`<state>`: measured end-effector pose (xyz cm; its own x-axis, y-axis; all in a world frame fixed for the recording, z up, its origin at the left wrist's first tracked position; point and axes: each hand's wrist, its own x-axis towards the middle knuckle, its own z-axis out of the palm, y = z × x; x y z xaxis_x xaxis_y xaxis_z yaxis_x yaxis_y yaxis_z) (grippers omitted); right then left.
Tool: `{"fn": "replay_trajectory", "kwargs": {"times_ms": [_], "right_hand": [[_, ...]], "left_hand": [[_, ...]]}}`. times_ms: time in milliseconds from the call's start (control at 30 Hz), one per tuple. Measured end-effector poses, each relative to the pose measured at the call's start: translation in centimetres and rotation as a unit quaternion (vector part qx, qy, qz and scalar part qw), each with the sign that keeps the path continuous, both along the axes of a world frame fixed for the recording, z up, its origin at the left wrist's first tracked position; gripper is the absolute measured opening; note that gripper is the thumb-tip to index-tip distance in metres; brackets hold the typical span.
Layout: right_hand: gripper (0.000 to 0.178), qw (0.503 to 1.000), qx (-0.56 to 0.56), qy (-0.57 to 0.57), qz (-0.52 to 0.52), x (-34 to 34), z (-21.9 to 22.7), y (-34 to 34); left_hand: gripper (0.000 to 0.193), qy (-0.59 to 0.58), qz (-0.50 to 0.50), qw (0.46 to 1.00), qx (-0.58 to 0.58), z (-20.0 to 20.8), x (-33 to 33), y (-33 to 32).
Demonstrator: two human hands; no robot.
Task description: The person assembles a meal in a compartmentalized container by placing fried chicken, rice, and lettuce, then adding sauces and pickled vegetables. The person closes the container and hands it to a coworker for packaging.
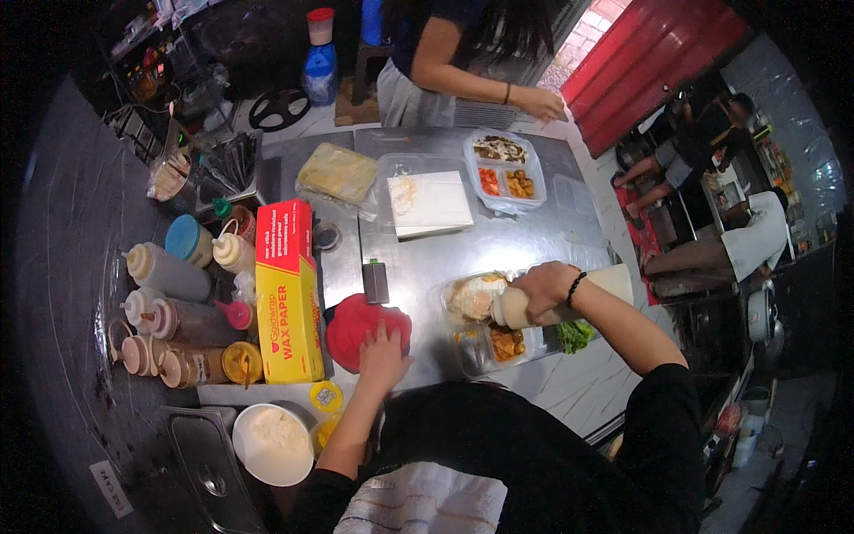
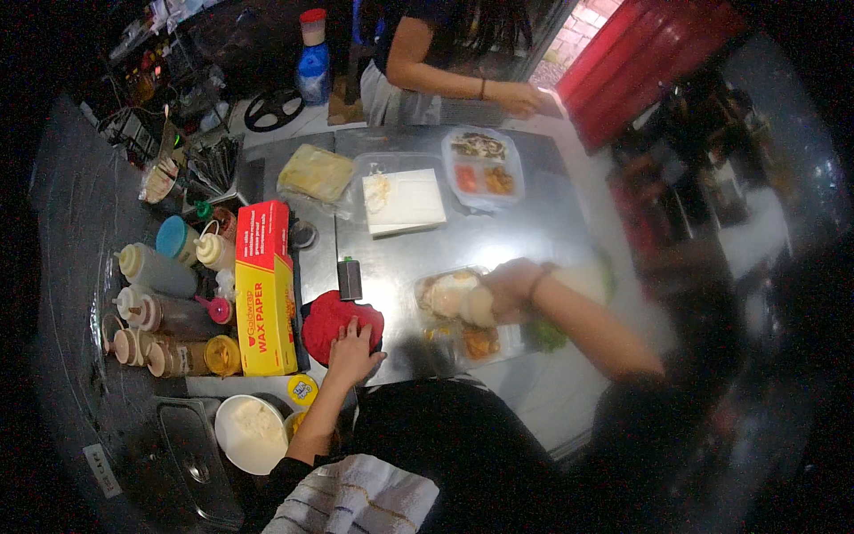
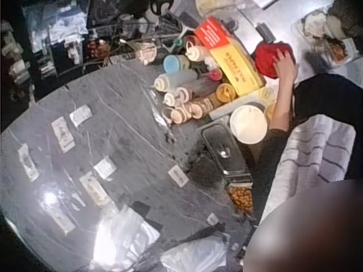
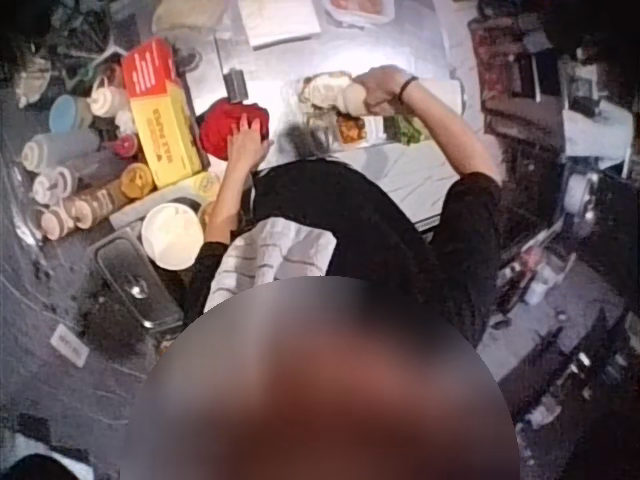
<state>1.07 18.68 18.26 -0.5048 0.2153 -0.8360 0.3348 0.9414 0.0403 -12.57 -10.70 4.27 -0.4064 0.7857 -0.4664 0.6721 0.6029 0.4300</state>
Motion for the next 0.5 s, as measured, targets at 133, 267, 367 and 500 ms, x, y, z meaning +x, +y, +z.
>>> {"fn": "replay_trajectory", "kwargs": {"times_ms": [133,267,367,500], "right_hand": [[0.059,0.995,0.046,0.092,-0.010,-0.2,1.5,0.7],[0.045,0.995,0.055,0.079,-0.022,-1.0,4.3,0.2],[0.044,0.999,0.043,0.027,0.006,0.0,3.1,0.5],[0.043,0.999,0.035,0.006,0.006,0.7,2.1,1.3]], "left_hand": [[0.067,0.006,-0.004,1.000,0.001,-0.1,-0.1,-0.1],[0.068,0.002,-0.001,1.000,-0.001,0.0,-0.2,-0.1],[0.069,0.007,0.000,1.000,-0.008,0.3,0.0,0.2],[0.069,0.014,-0.003,1.000,-0.012,0.3,0.1,0.2]]}}
